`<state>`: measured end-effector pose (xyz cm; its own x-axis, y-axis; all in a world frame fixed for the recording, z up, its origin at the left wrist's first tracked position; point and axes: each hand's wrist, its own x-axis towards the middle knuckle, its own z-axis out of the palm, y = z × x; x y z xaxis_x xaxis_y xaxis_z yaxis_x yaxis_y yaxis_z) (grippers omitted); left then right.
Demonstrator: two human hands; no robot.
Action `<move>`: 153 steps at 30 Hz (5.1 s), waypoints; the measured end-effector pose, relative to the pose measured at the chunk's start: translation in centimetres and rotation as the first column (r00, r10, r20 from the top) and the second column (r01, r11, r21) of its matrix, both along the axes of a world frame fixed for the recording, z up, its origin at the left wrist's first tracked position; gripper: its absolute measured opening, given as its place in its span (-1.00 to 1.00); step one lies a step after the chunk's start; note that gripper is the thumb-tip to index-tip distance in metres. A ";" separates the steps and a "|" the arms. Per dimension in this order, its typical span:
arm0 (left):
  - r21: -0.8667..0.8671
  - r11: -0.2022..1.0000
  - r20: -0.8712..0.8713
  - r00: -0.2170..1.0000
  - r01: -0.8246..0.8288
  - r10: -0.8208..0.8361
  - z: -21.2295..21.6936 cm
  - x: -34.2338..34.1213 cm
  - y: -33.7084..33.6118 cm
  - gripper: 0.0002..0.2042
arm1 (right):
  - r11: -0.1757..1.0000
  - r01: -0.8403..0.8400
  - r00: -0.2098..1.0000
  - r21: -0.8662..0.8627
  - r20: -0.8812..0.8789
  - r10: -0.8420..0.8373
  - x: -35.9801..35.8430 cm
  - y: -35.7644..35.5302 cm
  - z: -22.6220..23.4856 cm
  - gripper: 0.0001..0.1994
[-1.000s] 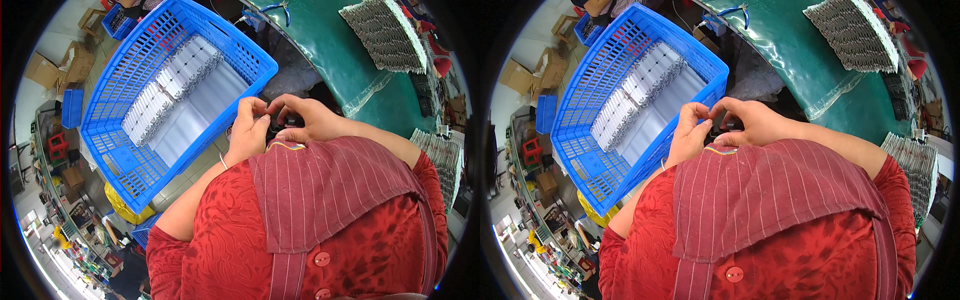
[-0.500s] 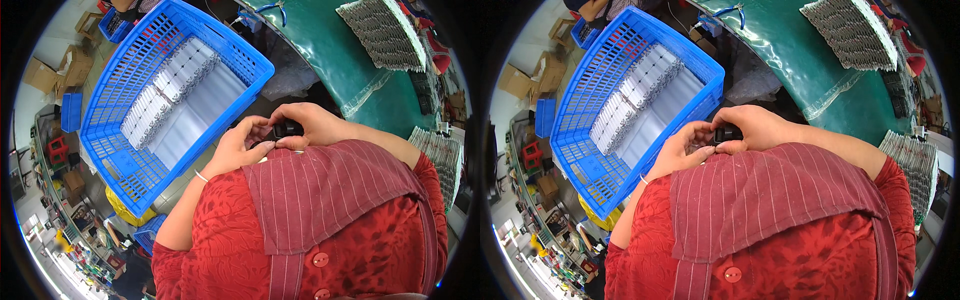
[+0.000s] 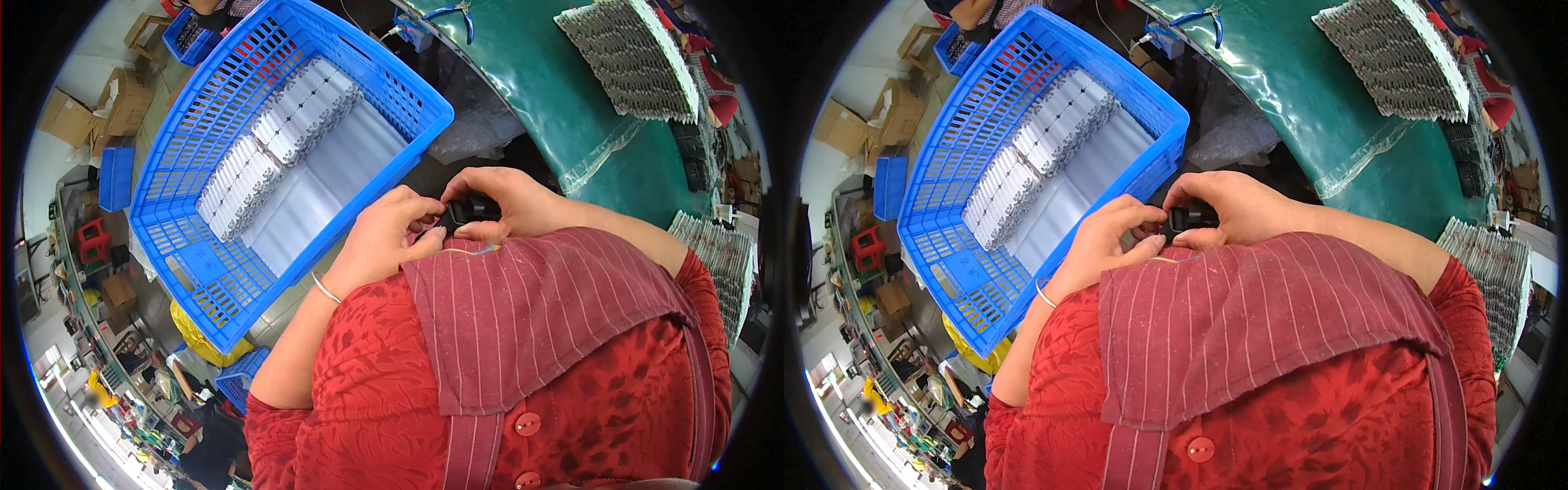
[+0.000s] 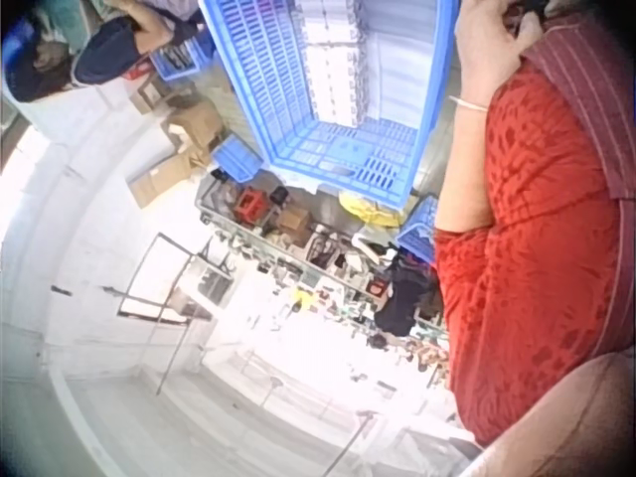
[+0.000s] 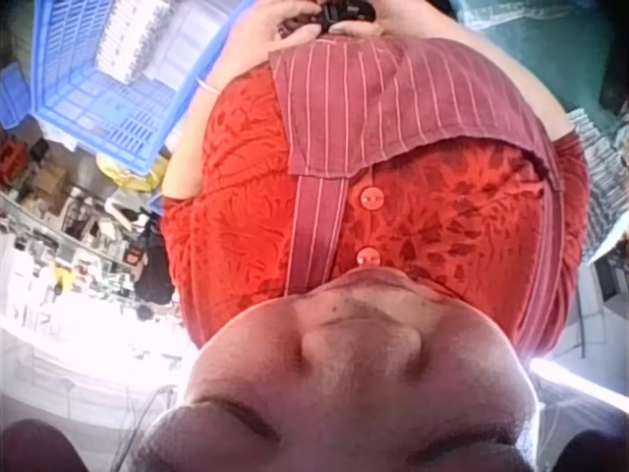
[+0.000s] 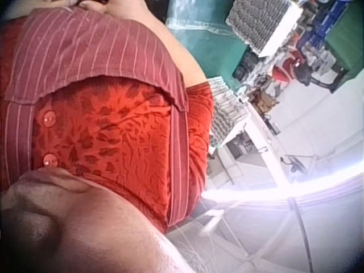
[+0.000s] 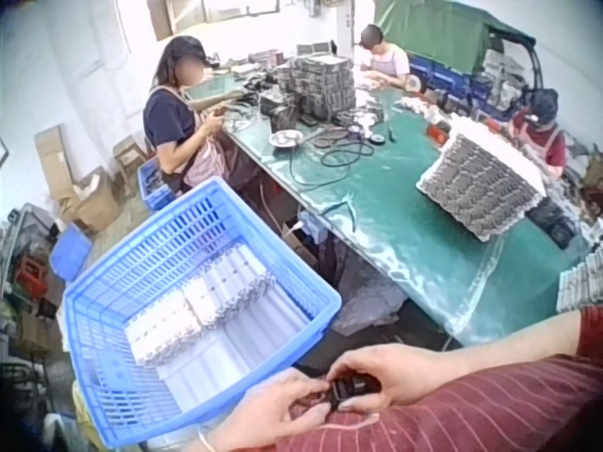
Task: The person transfers stacks of LED panels from the workbench into a blue plastic basket, fastens an apron buckle, and organizes additional stacks of LED panels on the table.
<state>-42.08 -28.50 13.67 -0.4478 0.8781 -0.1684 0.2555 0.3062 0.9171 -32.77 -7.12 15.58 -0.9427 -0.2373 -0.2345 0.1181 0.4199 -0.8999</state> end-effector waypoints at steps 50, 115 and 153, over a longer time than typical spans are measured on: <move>-0.082 0.792 0.382 0.715 -0.605 0.586 -1.5 2.5 0.7 -0.97 | 0.996 0.051 0.998 0.074 -0.033 -0.049 -1.7 -2.0 1.1 -0.58; -0.207 0.970 0.623 0.748 -0.125 0.229 0.9 1.1 -9.0 -0.71 | 0.989 -0.111 0.945 -0.094 0.299 0.134 -3.0 -1.4 0.7 -0.81; -0.193 0.865 0.857 0.349 -0.463 0.378 -8.5 6.8 -16.8 -0.64 | 0.938 -0.332 0.895 -0.099 0.281 0.347 -3.2 -1.7 0.4 -0.82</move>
